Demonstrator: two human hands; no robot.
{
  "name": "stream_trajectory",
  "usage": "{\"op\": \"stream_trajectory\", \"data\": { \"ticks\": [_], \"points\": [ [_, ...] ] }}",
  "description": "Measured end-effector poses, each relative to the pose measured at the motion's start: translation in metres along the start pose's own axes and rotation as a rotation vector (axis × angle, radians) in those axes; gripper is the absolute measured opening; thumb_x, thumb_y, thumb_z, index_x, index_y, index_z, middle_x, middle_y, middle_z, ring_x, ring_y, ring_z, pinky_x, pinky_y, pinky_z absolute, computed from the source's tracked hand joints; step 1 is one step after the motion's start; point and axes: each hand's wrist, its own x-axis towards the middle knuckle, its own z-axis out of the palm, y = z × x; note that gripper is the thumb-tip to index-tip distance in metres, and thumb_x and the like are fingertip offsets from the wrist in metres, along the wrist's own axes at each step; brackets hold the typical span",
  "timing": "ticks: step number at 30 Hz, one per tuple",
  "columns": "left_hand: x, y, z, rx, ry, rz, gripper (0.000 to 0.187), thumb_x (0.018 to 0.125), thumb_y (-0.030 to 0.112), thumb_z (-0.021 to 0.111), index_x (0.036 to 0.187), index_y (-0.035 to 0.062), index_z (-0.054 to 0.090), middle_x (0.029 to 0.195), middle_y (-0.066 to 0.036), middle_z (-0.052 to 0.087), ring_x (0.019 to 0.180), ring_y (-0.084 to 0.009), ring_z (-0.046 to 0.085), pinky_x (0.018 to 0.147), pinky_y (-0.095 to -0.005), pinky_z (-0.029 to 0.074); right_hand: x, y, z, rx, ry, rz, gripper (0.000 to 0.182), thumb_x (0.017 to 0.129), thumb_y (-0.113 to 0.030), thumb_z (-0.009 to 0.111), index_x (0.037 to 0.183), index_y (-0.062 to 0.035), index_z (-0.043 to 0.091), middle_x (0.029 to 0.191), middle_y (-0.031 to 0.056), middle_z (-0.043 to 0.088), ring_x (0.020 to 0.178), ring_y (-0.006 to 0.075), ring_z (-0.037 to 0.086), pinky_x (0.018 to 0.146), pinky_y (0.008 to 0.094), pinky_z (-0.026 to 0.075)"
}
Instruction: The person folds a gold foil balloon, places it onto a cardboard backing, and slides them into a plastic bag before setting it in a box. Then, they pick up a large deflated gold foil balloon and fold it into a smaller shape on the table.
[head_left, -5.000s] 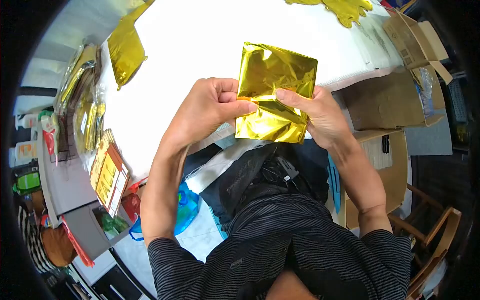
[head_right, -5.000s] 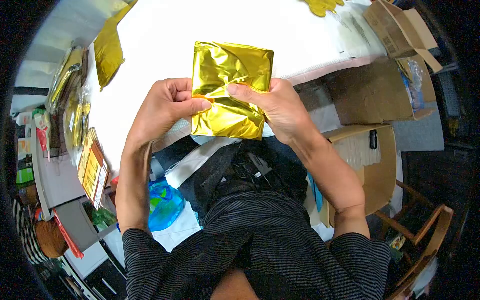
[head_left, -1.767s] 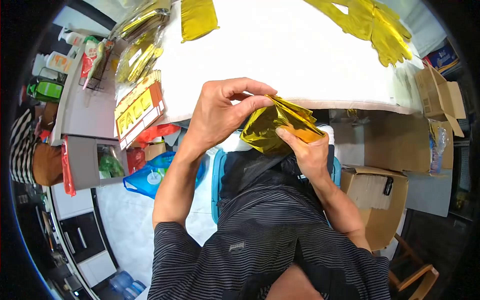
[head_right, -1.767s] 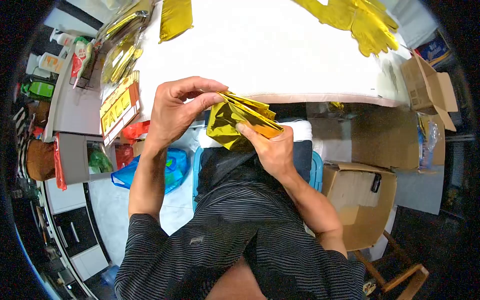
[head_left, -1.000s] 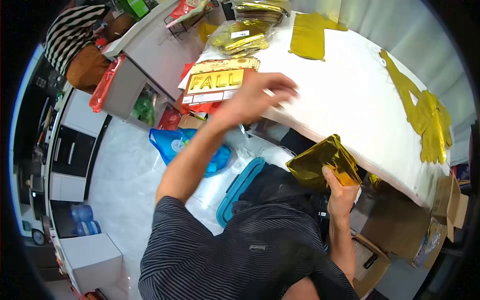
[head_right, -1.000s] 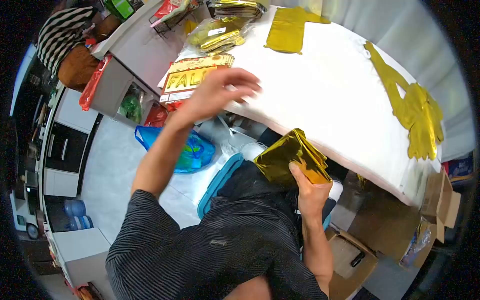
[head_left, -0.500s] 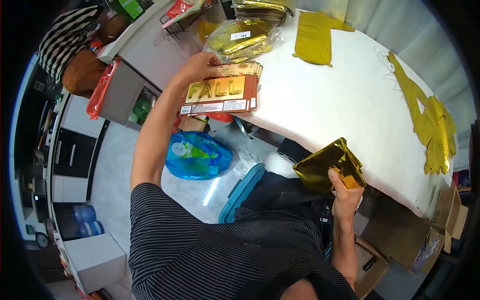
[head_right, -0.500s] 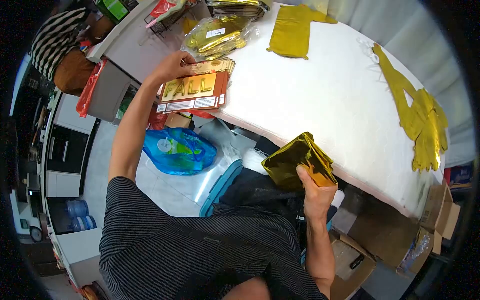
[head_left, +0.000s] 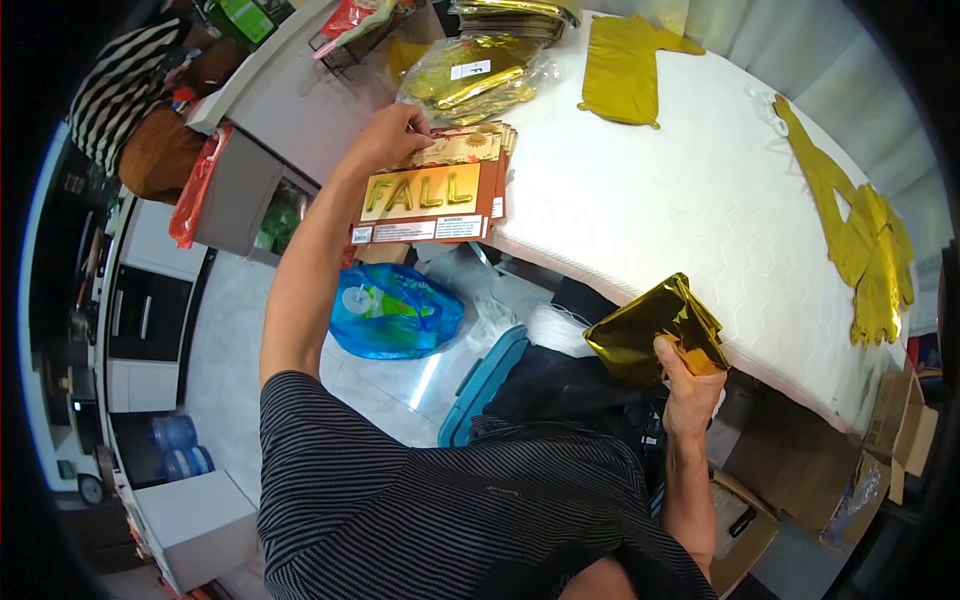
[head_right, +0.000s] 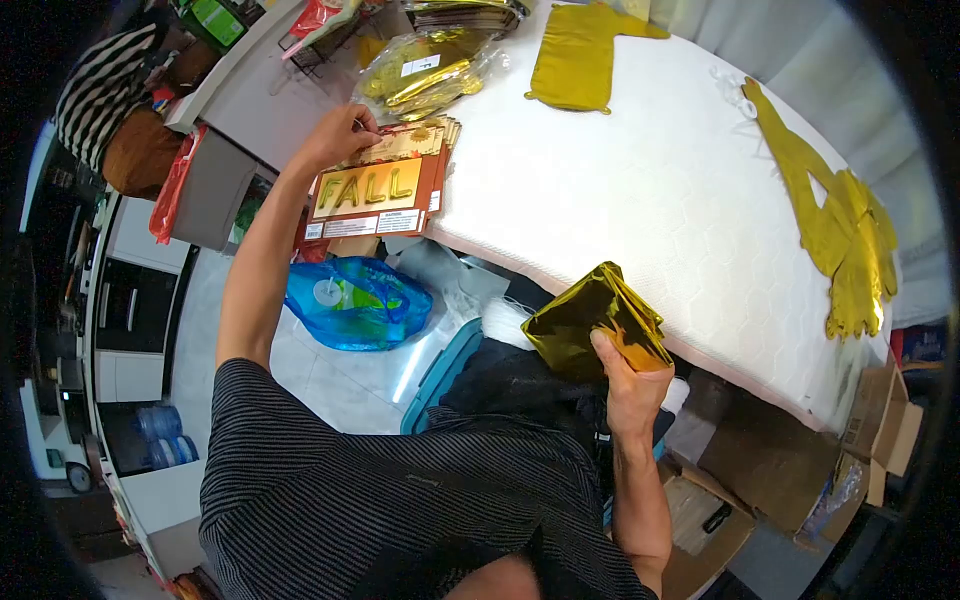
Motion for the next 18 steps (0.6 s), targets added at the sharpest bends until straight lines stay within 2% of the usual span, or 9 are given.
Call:
{"op": "stream_trajectory", "data": {
  "ticks": [2,4,8,11,13,15,17,18],
  "points": [
    [0.002,0.000,0.001,0.066,0.015,0.041,0.019,0.079,0.013,0.081,0.089,0.0020,0.069,0.082,-0.013,0.071,0.073,-0.0259,0.068,0.068,-0.0394,0.052,0.002,0.001,-0.001,-0.006,-0.003,-0.006,0.023,0.089,-0.002,0.076,0.111,0.0006,0.071,0.097,0.0021,0.071,0.082,0.0086,0.063,0.075,0.0230,0.050],
    [0.001,0.003,0.000,0.102,0.024,0.080,0.016,0.083,0.012,0.078,0.089,0.0026,0.067,0.078,-0.009,0.067,0.072,-0.0209,0.063,0.066,-0.0361,0.048,0.006,0.001,0.002,0.002,0.005,-0.014,0.022,0.089,-0.002,0.076,0.110,0.0004,0.071,0.097,0.0018,0.071,0.081,0.0085,0.062,0.074,0.0230,0.050],
    [-0.002,0.015,-0.004,0.136,0.019,0.091,0.016,0.085,0.013,0.076,0.091,0.0022,0.067,0.080,-0.011,0.068,0.074,-0.0243,0.064,0.069,-0.0375,0.049,0.018,-0.008,0.007,0.027,0.007,-0.034,0.018,0.089,-0.001,0.075,0.106,-0.0003,0.070,0.094,0.0007,0.069,0.079,0.0082,0.061,0.073,0.0233,0.049],
    [-0.013,0.019,-0.001,0.101,0.072,0.155,0.017,0.087,0.016,0.074,0.094,0.0024,0.068,0.089,-0.014,0.069,0.079,-0.0269,0.064,0.072,-0.0386,0.050,0.019,-0.011,0.007,0.016,-0.035,0.041,0.018,0.089,0.000,0.075,0.106,-0.0002,0.069,0.094,0.0008,0.069,0.080,0.0083,0.061,0.073,0.0233,0.049],
    [-0.036,0.036,-0.001,0.153,0.193,0.206,0.022,0.089,0.019,0.072,0.102,0.0017,0.068,0.100,-0.016,0.068,0.085,-0.0286,0.065,0.074,-0.0398,0.050,0.020,-0.012,0.013,0.024,-0.029,0.020,0.019,0.089,0.001,0.074,0.107,0.0004,0.068,0.093,0.0007,0.068,0.078,0.0075,0.060,0.070,0.0224,0.048],
    [-0.072,0.071,-0.009,0.099,0.090,0.087,0.029,0.087,0.019,0.075,0.109,0.0008,0.067,0.109,-0.017,0.067,0.095,-0.0306,0.066,0.081,-0.0401,0.052,0.022,-0.012,0.015,0.044,-0.013,-0.048,0.021,0.089,0.001,0.074,0.109,0.0006,0.068,0.095,0.0015,0.068,0.078,0.0076,0.060,0.070,0.0218,0.048],
    [-0.120,0.098,0.002,0.149,0.052,0.248,0.039,0.084,0.020,0.079,0.115,0.0004,0.066,0.116,-0.016,0.067,0.107,-0.0338,0.065,0.092,-0.0420,0.051,0.023,-0.007,0.015,0.043,-0.042,-0.028,0.023,0.088,0.001,0.074,0.110,0.0006,0.068,0.096,0.0020,0.069,0.079,0.0081,0.061,0.071,0.0221,0.048],
    [-0.132,0.106,0.008,0.149,0.049,0.243,0.039,0.084,0.020,0.079,0.115,0.0004,0.066,0.116,-0.016,0.067,0.107,-0.0338,0.065,0.092,-0.0420,0.051,0.024,-0.006,0.015,0.042,-0.068,-0.028,0.024,0.088,0.001,0.074,0.112,0.0006,0.068,0.097,0.0025,0.069,0.081,0.0086,0.061,0.072,0.0223,0.049]
  ]
}}
